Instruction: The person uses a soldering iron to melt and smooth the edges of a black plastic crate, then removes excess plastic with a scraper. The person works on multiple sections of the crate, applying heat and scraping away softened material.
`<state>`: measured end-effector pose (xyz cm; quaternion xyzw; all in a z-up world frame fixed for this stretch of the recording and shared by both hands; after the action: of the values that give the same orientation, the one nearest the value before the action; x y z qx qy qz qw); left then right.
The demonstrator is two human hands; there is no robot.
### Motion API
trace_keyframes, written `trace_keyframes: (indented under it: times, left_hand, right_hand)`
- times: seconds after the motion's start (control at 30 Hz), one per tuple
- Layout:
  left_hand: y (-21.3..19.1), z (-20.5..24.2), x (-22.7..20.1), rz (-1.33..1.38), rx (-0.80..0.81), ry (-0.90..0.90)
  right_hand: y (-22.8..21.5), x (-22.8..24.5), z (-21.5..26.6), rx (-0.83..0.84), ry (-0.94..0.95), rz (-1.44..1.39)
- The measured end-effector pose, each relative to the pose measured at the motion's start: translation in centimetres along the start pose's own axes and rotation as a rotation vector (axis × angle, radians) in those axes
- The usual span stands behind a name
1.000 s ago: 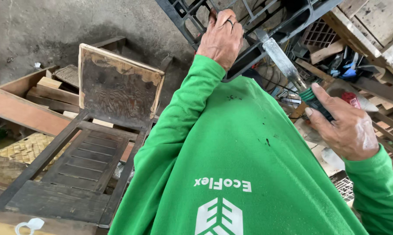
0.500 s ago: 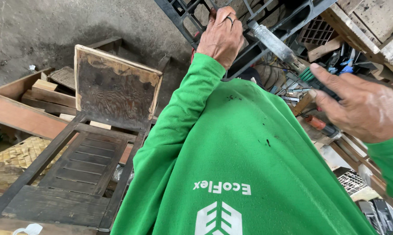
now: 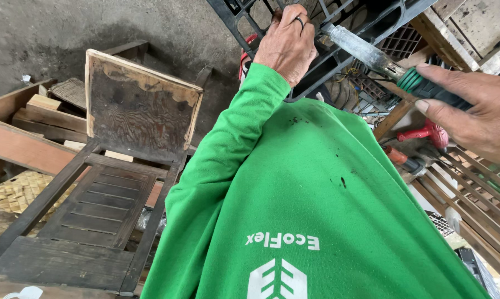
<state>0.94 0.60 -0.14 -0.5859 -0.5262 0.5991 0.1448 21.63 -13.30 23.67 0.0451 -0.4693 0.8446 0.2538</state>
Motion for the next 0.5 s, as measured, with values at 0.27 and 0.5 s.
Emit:
trace_keyframes:
  times: [0.27,0.5]
  left_hand:
    - [-1.2,1.1,-0.3,-0.125,-0.270,0.061]
    - [-1.2,0.5,0.1,-0.084,-0.222,-0.062]
  right_hand:
    - [0.0,-1.1,-0.8,0.085,0.120,-0.022]
    - [-0.9,-0.3,-1.2,0.058,0.114,-0.063]
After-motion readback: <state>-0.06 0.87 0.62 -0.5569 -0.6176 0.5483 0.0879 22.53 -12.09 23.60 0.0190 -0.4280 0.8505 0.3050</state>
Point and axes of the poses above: each hand's wrist, its own z-axis away from the middle knuckle, its own y-axis out of the palm, x = y × z, the point moved 1 cm from there along -z, towards the middle knuckle, and after that the axes turned 8 degrees about y, right-handed, at the moved point
